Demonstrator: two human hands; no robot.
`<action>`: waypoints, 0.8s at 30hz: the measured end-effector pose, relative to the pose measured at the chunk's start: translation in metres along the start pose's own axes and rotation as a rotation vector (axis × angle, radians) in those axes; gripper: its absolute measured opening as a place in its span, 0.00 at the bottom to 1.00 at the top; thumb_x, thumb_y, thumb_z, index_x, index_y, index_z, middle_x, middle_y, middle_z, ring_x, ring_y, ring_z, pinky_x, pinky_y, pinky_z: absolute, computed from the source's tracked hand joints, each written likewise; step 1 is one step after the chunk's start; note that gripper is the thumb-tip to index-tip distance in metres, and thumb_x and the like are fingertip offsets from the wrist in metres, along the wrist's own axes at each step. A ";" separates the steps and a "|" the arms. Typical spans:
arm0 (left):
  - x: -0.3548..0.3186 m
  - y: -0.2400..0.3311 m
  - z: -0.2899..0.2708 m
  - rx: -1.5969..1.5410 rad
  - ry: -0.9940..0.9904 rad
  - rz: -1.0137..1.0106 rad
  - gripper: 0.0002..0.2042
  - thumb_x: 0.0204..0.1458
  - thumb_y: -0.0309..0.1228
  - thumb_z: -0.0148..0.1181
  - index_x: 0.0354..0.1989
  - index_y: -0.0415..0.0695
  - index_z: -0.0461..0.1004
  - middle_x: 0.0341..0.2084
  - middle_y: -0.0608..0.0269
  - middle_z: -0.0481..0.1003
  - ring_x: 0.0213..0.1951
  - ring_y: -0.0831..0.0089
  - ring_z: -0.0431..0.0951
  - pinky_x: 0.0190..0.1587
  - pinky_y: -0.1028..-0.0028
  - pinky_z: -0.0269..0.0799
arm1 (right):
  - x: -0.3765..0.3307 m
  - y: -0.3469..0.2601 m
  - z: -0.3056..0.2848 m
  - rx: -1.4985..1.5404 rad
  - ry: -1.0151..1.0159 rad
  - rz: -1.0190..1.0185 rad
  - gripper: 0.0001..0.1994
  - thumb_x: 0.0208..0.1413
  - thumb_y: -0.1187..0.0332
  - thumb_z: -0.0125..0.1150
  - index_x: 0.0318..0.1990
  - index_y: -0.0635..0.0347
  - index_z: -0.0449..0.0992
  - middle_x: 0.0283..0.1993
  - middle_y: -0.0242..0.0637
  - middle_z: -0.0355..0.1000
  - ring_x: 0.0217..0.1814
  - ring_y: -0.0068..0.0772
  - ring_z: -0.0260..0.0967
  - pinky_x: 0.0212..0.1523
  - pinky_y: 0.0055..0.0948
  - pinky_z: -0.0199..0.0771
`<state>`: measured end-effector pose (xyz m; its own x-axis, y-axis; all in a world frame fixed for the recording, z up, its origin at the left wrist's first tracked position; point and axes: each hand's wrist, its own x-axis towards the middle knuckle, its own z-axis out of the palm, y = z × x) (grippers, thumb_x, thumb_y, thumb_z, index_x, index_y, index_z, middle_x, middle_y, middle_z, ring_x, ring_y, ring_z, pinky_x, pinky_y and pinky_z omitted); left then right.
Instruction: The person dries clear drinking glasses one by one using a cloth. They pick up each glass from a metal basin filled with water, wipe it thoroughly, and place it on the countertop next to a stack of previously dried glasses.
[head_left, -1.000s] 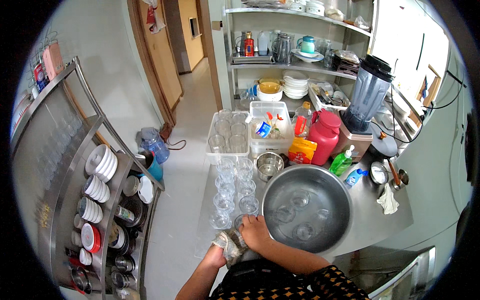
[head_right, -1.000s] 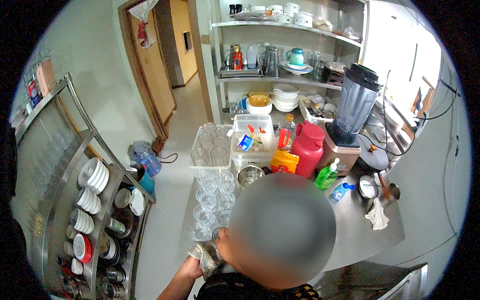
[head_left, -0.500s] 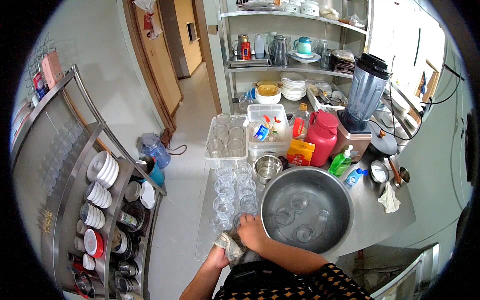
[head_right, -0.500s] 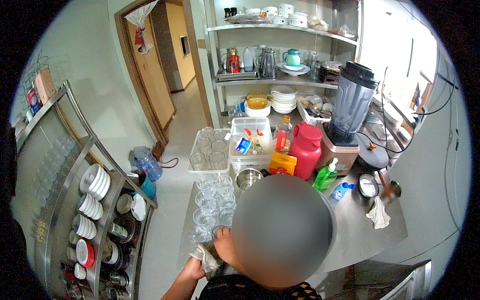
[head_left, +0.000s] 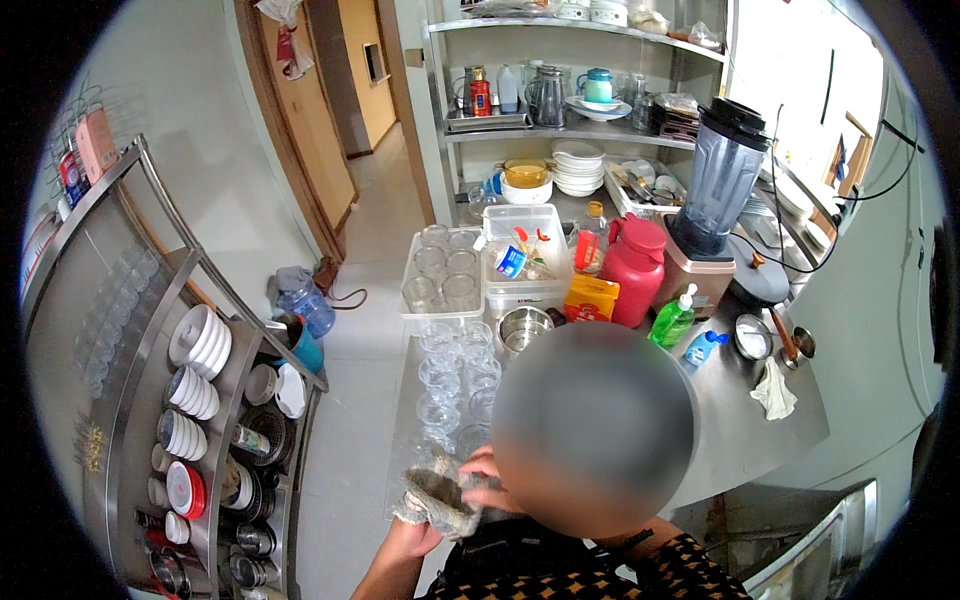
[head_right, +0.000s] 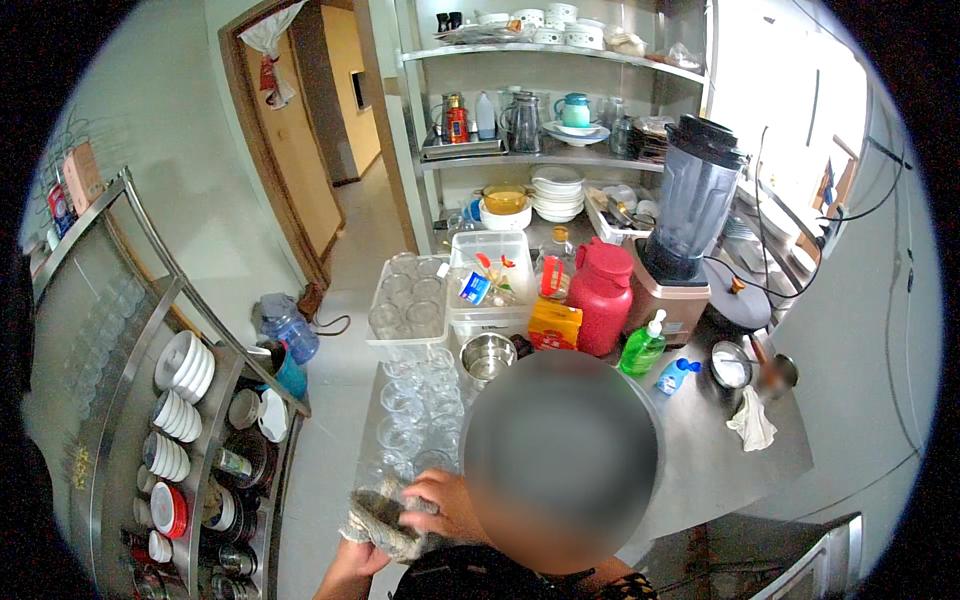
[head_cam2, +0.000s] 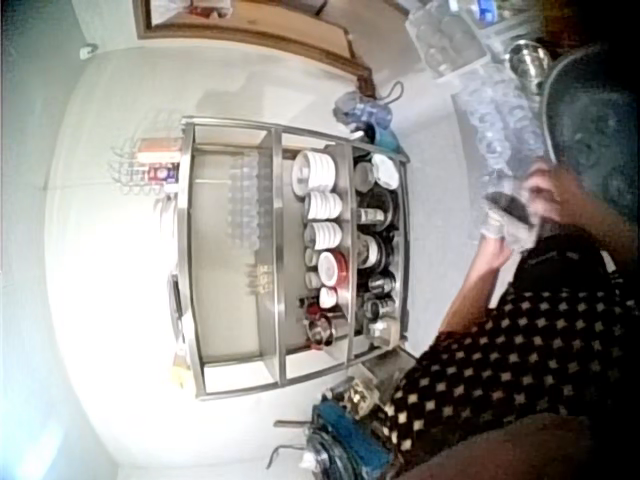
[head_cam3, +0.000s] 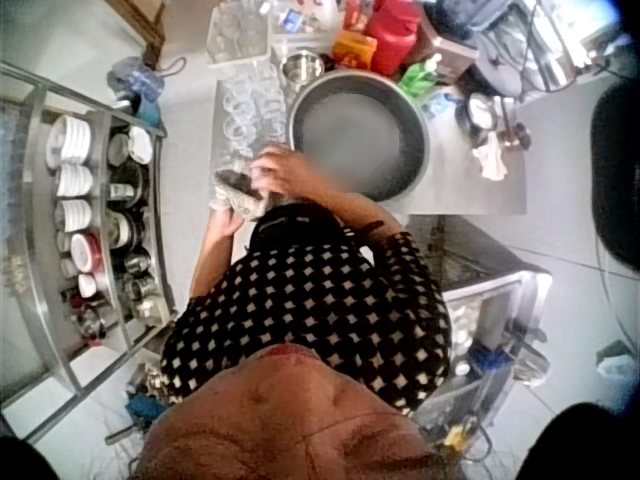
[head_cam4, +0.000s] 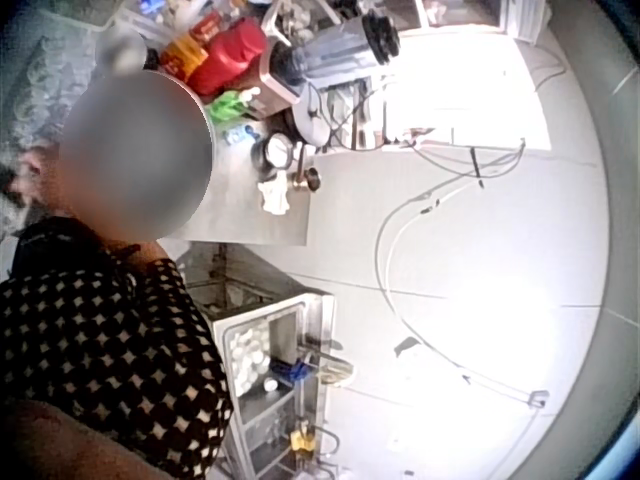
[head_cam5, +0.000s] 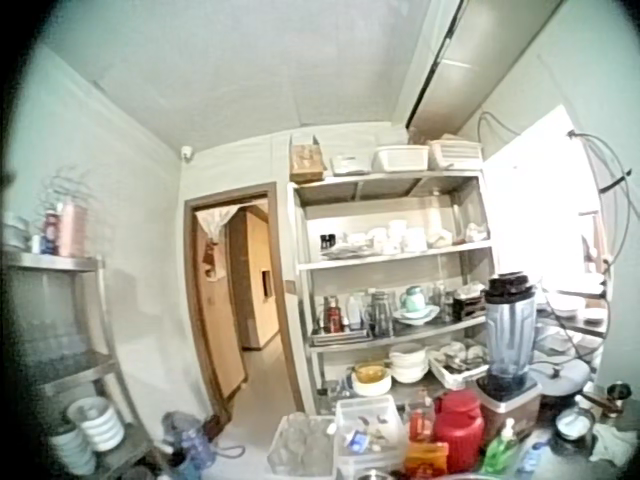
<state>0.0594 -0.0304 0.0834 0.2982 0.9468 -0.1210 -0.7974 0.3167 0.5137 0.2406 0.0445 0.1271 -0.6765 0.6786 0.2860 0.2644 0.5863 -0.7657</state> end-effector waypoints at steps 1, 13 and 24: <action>-0.001 0.001 0.013 0.133 -0.011 0.070 0.21 0.51 0.40 0.46 0.51 0.42 0.58 0.48 0.58 0.63 0.50 0.67 0.64 0.52 0.66 0.60 | -0.001 -0.006 -0.001 -0.035 -0.007 -0.049 0.19 0.42 0.58 0.59 0.39 0.60 0.70 0.41 0.41 0.66 0.37 0.38 0.66 0.35 0.32 0.69; 0.047 -0.005 0.067 0.237 -0.208 0.176 0.30 0.44 0.45 0.53 0.52 0.38 0.57 0.48 0.51 0.62 0.50 0.57 0.63 0.52 0.63 0.60 | -0.031 -0.012 -0.031 0.508 0.084 0.098 0.10 0.47 0.74 0.53 0.39 0.60 0.65 0.33 0.35 0.66 0.28 0.22 0.63 0.30 0.22 0.64; 0.110 -0.028 0.088 0.971 0.053 0.365 0.21 0.44 0.37 0.49 0.48 0.46 0.63 0.44 0.61 0.67 0.47 0.63 0.66 0.51 0.62 0.59 | -0.051 -0.023 -0.042 0.372 -0.133 0.022 0.15 0.46 0.64 0.57 0.40 0.59 0.66 0.28 0.40 0.68 0.26 0.29 0.67 0.28 0.27 0.68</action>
<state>0.1608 0.0598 0.1307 0.0812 0.9847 0.1544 -0.0613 -0.1497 0.9868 0.2981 0.0154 0.1543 -0.7628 0.6120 0.2089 0.0294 0.3556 -0.9342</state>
